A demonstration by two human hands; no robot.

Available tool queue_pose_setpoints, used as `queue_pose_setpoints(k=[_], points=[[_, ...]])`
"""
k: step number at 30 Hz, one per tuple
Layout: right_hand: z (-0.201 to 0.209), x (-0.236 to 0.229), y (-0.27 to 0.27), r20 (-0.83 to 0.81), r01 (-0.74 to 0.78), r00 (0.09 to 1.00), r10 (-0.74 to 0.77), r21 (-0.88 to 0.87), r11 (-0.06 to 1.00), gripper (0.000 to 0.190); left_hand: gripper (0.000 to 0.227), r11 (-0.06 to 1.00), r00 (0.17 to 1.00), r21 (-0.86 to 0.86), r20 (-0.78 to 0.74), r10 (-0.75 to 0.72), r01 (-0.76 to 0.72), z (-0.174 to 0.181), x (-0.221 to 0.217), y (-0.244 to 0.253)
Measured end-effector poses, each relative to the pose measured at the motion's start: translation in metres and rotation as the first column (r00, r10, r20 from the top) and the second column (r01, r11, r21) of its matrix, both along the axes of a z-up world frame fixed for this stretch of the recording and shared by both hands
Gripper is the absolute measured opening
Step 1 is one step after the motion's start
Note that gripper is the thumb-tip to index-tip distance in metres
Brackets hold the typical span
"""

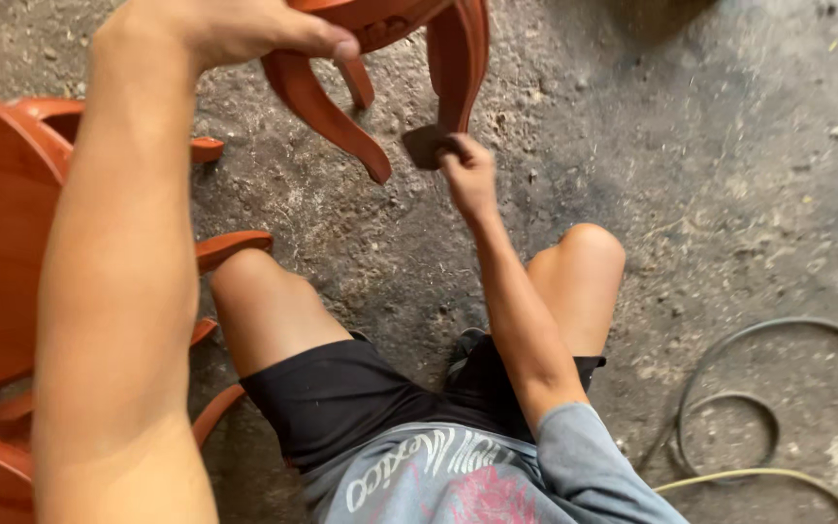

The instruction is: The person sands wooden stools using a piece of sandpaper. They rub the sandpaper along the tops and legs of several small round stools, rotating and turning the stools to reach different surfaces.

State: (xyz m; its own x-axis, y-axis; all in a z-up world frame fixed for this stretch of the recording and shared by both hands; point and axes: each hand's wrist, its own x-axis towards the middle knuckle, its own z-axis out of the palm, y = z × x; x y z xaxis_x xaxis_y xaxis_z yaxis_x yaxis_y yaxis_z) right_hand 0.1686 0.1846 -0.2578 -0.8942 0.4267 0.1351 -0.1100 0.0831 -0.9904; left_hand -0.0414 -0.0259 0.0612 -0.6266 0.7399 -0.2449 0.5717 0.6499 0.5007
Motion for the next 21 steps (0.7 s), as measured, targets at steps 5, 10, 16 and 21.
queue_pose_setpoints(k=[5,10,16,21], points=[[0.174,-0.005,0.068,-0.479,0.108,0.877,0.030,0.256,0.961,0.011,0.060,0.985,0.981,0.169,0.194,-0.010,-0.023,-0.008,-0.017,0.007],[0.291,-0.102,0.089,-0.379,0.106,0.912,0.155,0.586,0.803,0.015,0.073,0.951,0.970,0.285,0.174,-0.170,0.116,0.016,-0.015,0.037],[0.288,-0.160,0.066,-0.301,-0.276,0.860,0.412,0.403,0.872,0.018,0.073,0.991,0.990,0.105,0.104,-0.099,0.088,0.037,-0.006,0.052],[0.269,-0.150,0.066,-0.246,-0.193,0.915,0.321,0.432,0.881,0.027,0.047,0.895,1.000,0.445,-0.014,-0.023,0.026,-0.016,-0.020,0.059]])
